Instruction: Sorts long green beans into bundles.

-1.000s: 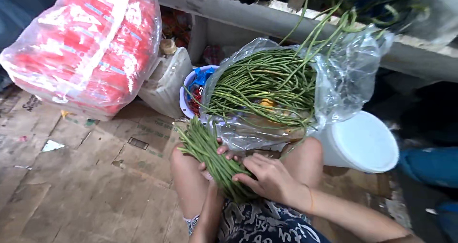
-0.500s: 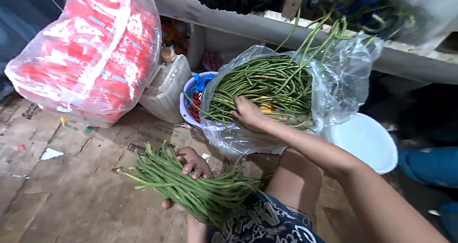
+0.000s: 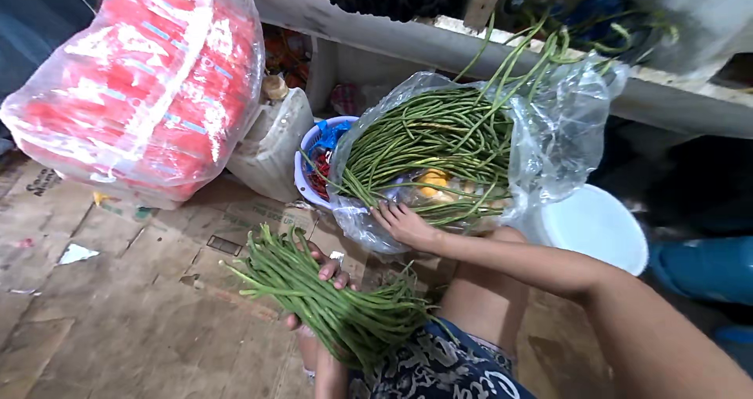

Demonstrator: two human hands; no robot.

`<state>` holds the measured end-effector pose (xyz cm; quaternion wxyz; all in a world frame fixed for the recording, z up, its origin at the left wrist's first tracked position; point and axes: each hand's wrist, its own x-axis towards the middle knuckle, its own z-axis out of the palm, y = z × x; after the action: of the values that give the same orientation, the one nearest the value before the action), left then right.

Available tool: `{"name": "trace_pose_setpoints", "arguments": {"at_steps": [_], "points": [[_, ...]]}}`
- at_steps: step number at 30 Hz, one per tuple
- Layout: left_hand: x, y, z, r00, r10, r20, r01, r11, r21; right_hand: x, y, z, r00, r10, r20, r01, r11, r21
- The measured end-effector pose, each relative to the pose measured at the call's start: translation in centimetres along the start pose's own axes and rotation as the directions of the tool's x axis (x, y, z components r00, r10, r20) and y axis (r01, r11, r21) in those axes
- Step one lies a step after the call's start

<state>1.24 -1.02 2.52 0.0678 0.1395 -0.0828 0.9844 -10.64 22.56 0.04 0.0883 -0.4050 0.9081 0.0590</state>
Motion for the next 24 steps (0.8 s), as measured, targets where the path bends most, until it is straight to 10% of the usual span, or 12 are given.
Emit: {"name": "trace_pose_setpoints", "arguments": {"at_steps": [8, 16, 24], "points": [[0.3, -0.9, 0.6, 1.000, 0.006, -0.017, -0.006, 1.000, -0.010, 0.8, 1.2, -2.7, 0.953, 0.272, 0.133, -0.298, 0.917, 0.266], [0.1, -1.8, 1.0, 0.998, 0.021, -0.051, -0.023, 0.999, -0.036, 3.1, 12.0, -9.8, 0.799, 0.184, 0.572, -0.583, 0.011, 0.812], [0.5, -1.9, 1.5, 0.997, 0.016, -0.076, -0.019, 0.999, -0.039, 4.5, 12.3, -7.9, 0.777, 0.454, 0.435, -0.628, 0.590, 0.507]]}}
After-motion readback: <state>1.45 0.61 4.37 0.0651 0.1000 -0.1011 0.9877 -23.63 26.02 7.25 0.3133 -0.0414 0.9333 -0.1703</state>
